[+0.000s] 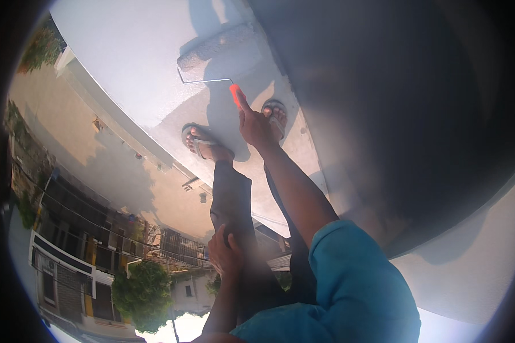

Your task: The person paints a white wall on a rooftop using a paint roller and a bucket of paint. They repeatedly roll the roller on the wall and dip it into the bucket to reload paint.

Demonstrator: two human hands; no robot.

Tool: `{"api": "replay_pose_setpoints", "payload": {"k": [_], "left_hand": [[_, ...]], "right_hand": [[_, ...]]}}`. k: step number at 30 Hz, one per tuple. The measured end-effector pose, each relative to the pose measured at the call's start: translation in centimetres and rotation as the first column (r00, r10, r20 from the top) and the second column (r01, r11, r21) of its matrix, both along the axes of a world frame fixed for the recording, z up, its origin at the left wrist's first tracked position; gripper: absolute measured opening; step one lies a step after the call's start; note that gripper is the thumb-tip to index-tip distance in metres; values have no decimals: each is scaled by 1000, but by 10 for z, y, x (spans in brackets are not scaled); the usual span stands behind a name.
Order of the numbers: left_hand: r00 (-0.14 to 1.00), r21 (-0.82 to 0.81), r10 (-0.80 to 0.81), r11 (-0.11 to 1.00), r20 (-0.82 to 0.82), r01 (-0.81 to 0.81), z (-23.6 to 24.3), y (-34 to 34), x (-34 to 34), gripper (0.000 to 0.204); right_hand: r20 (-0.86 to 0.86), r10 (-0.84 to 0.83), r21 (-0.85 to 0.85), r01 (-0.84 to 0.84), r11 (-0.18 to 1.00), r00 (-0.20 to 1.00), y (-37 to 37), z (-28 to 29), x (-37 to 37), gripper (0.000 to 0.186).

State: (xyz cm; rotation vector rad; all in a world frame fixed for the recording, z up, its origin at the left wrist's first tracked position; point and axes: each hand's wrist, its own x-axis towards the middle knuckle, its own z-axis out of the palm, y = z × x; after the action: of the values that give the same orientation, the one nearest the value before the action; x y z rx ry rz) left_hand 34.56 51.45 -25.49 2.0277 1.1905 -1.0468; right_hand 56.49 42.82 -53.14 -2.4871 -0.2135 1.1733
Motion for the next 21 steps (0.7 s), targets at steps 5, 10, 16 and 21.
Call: {"api": "replay_pose_setpoints", "payload": {"k": [5,10,16,21], "left_hand": [[1000,-29,29,999,-4,-29,-4,1,-6,42],[995,-41,103,994,-12,-103,3,8,13,42],[995,-31,102,994,14,-102,-3,29,5,42],[980,-60,189,981,61,-186,-2,67,28,39]], "right_hand": [[141,-10,133,-9,991,990,55,-25,77,62],[30,11,27,-12,1000,999,124,-16,151,59],[131,70,43,-77,996,989,193,-36,214,57],[229,90,88,-112,990,969,251,-49,282,55]]}}
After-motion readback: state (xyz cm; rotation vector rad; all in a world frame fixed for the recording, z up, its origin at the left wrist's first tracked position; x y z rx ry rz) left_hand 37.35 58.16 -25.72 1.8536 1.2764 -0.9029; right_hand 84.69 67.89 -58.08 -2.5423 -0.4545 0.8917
